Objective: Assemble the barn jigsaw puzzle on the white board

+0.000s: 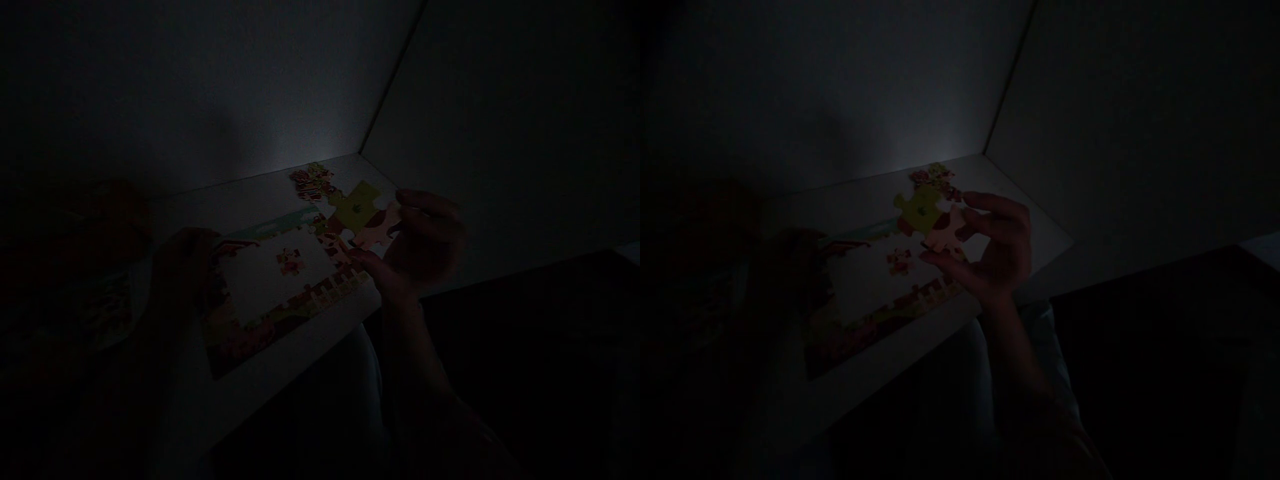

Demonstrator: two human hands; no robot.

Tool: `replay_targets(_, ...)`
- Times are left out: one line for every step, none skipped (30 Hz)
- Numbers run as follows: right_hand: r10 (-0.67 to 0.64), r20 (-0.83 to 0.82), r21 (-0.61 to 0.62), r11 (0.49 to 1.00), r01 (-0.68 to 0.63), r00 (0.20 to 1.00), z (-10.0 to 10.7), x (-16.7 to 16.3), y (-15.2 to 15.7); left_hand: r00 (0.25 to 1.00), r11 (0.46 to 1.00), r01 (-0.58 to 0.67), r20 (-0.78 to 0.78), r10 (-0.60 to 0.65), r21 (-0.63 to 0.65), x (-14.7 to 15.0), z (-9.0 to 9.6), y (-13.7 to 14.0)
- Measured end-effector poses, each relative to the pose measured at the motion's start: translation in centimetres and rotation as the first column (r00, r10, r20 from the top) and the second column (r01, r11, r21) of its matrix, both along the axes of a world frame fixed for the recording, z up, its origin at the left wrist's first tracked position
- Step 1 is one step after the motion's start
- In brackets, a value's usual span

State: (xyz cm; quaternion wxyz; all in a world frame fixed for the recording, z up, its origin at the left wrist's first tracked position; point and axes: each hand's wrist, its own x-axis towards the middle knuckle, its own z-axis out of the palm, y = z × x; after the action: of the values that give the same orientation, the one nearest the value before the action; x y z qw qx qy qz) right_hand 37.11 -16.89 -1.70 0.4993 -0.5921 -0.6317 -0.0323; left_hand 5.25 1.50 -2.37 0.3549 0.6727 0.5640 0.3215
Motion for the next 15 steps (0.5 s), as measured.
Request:
replay_targets(-0.040,0.001,0.082,0.996,0.040,0.999,0.3,0.3,-0.1,1.000,1.000,-0.024,-0.004,0.024,-0.002,0.2,0.3,-0.1)
replay_targets(-0.068,0.004,0.162,0.985,0.067,0.998,0.6,0.5,-0.2,0.999,0.999,-0.032,-0.014,0.032,0.013,0.3,0.5,-0.2)
replay_targets(-0.082,0.012,0.217,0.973,0.078,0.997,0.8,0.7,-0.4,0.999,0.999,-0.024,-0.027,0.025,0.040,0.3,0.7,-0.3)
replay_targets(-0.082,0.027,0.230,0.970,0.074,0.996,1.0,0.8,-0.6,0.999,0.998,-0.015,-0.035,0.017,0.056,0.4,0.8,-0.4)
replay_targets(-0.083,0.042,0.217,0.974,0.072,0.996,1.0,1.0,-0.9,0.999,0.999,-0.019,-0.034,0.021,0.044,0.4,0.9,-0.4)
replay_targets(-0.086,0.058,0.178,0.981,0.074,0.995,1.0,1.3,-1.1,0.999,0.999,-0.029,-0.029,0.029,0.019,0.4,0.9,-0.5)
replay_targets(-0.087,0.075,0.122,0.989,0.077,0.993,0.9,1.6,-1.2,0.999,1.000,-0.029,-0.029,0.029,0.007,0.5,0.8,-0.6)
replay_targets(-0.077,0.090,0.059,0.996,0.072,0.993,0.8,2.0,-1.3,0.999,1.000,-0.009,-0.037,0.010,0.025,0.5,0.8,-0.8)
replay_targets(-0.046,0.098,-0.004,0.999,0.047,0.994,0.5,2.4,-1.3,0.997,0.996,0.043,-0.061,-0.038,0.084,0.6,0.7,-1.1)
replay_targets(0.003,0.094,-0.059,0.998,0.003,0.996,0.2,2.9,-1.2,0.988,0.976,0.131,-0.109,-0.113,0.177,0.8,0.6,-1.5)
replay_targets(0.060,0.082,-0.107,0.993,-0.051,0.995,-0.3,3.5,-1.0,0.959,0.922,0.261,-0.183,-0.215,0.285,1.0,0.6,-2.1)
replay_targets(0.112,0.066,-0.151,0.983,-0.101,0.991,-0.8,4.0,-0.8,0.908,0.838,0.406,-0.266,-0.324,0.365,1.2,0.5,-2.6)
replay_targets(0.154,0.046,-0.187,0.972,-0.143,0.987,-1.4,4.4,-0.6,0.836,0.740,0.543,-0.338,-0.433,0.397,1.5,0.4,-3.3)
replay_targets(0.184,0.028,-0.219,0.960,-0.173,0.983,-1.9,4.8,-0.3,0.753,0.641,0.657,-0.390,-0.530,0.398,1.7,0.3,-3.9)
replay_targets(0.202,0.010,-0.246,0.950,-0.193,0.979,-2.5,5.1,-0.1,0.676,0.565,0.737,-0.431,-0.598,0.371,1.9,0.2,-4.5)
